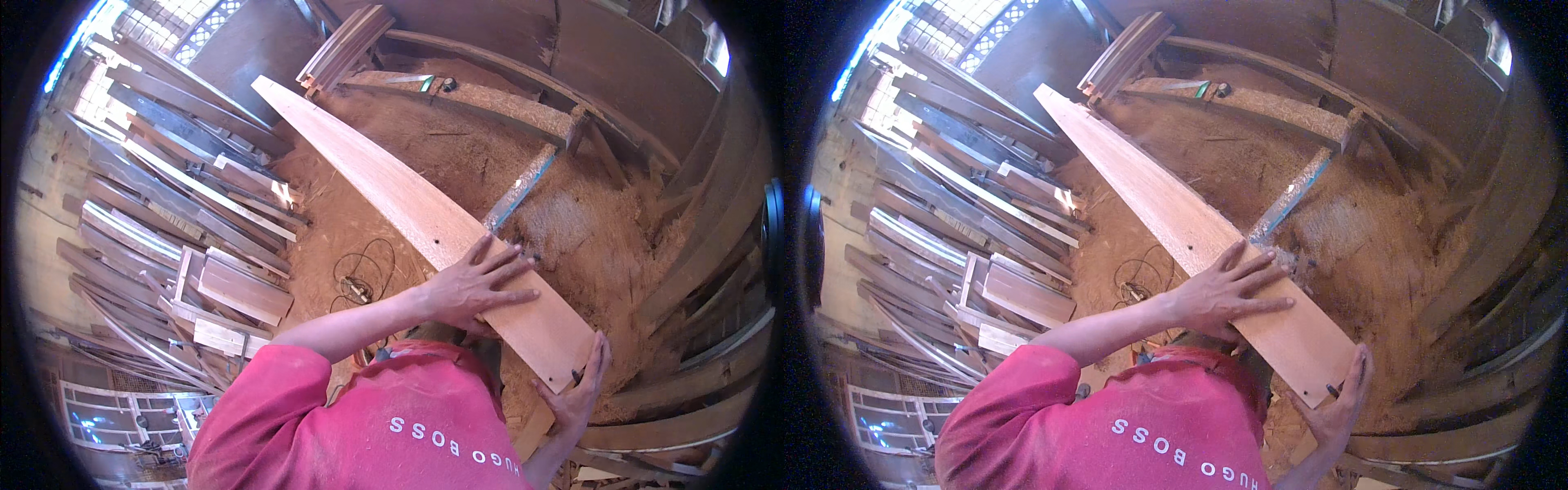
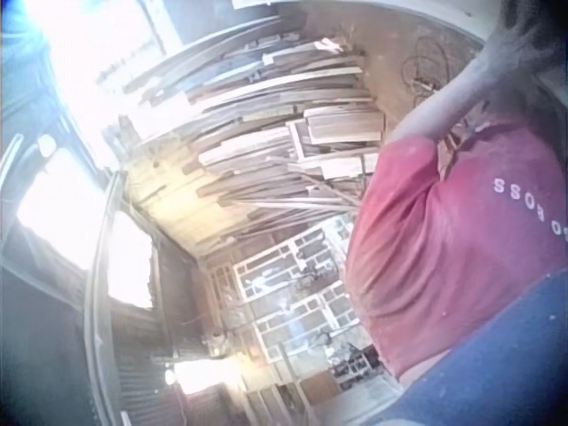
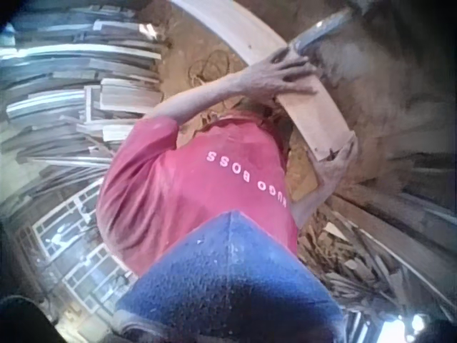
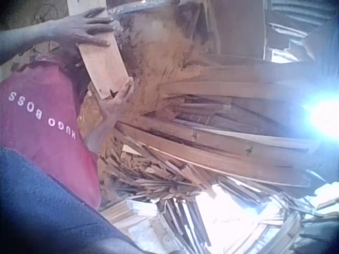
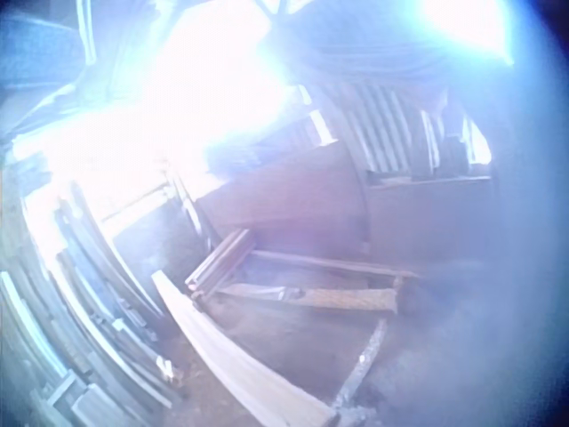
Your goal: The person selects several wooden planks from a stack, places them on a workbench, and uses a combination square and a pencil to mark lines on the ends of the wood.
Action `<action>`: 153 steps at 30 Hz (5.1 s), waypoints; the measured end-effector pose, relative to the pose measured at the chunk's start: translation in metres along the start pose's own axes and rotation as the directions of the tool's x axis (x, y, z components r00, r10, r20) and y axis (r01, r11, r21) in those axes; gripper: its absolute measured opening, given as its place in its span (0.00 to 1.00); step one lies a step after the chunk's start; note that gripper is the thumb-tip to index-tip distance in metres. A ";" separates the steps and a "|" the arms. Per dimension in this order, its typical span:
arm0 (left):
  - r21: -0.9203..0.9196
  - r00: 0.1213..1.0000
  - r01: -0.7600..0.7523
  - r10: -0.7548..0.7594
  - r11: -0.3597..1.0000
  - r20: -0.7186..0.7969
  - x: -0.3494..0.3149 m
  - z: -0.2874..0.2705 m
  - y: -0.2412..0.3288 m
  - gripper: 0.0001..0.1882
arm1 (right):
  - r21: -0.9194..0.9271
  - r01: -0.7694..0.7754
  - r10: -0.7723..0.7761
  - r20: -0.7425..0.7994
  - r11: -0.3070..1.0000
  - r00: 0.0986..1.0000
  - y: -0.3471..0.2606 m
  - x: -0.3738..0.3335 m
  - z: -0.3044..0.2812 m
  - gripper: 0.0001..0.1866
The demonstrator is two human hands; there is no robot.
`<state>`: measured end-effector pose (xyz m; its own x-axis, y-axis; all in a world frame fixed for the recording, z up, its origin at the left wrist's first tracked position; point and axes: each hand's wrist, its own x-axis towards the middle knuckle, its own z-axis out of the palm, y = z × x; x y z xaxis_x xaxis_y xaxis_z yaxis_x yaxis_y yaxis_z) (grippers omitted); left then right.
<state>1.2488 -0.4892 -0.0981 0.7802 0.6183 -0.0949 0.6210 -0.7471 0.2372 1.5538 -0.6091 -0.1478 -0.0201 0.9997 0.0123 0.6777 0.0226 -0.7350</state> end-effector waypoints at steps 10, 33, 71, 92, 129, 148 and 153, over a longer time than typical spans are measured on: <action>0.038 0.999 -0.031 0.030 0.999 0.020 0.001 0.011 -0.010 0.53 | -0.078 0.128 -0.127 0.009 0.989 0.992 0.010 0.002 0.000 0.64; -0.070 0.995 -0.055 0.049 0.996 -0.089 0.003 0.018 -0.013 0.51 | -0.015 0.140 -0.140 -0.149 0.990 0.979 0.008 -0.005 0.019 0.65; 0.205 0.995 -0.097 0.093 0.974 0.030 0.010 0.028 -0.012 0.30 | 0.740 0.097 0.064 -0.186 0.666 0.980 0.084 -0.030 0.087 0.32; 0.078 0.995 -0.094 0.091 0.993 0.041 0.005 0.023 -0.012 0.53 | 0.388 0.059 0.031 -0.222 0.920 0.974 0.056 -0.019 0.063 0.60; -0.859 0.515 0.392 -0.852 0.329 -0.091 -0.497 0.140 -0.278 0.26 | -0.111 0.603 -0.602 0.044 0.790 0.797 -0.382 0.174 0.424 0.08; -0.663 0.279 0.483 -0.819 0.571 -0.502 -0.532 -0.002 -0.622 0.40 | -0.556 0.376 -0.077 0.487 0.741 0.870 -0.571 0.420 0.540 0.67; -0.225 0.717 0.495 -0.541 0.839 -0.441 -0.484 -0.095 -0.747 0.51 | -0.525 0.329 -0.025 0.504 0.785 0.863 -0.564 0.431 0.543 0.65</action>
<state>0.3996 -0.2069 -0.1371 0.1900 0.9545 0.2296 0.8902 -0.2662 0.3696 0.7639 -0.1943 -0.0960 -0.4046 0.8592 -0.3132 0.9113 0.3499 -0.2172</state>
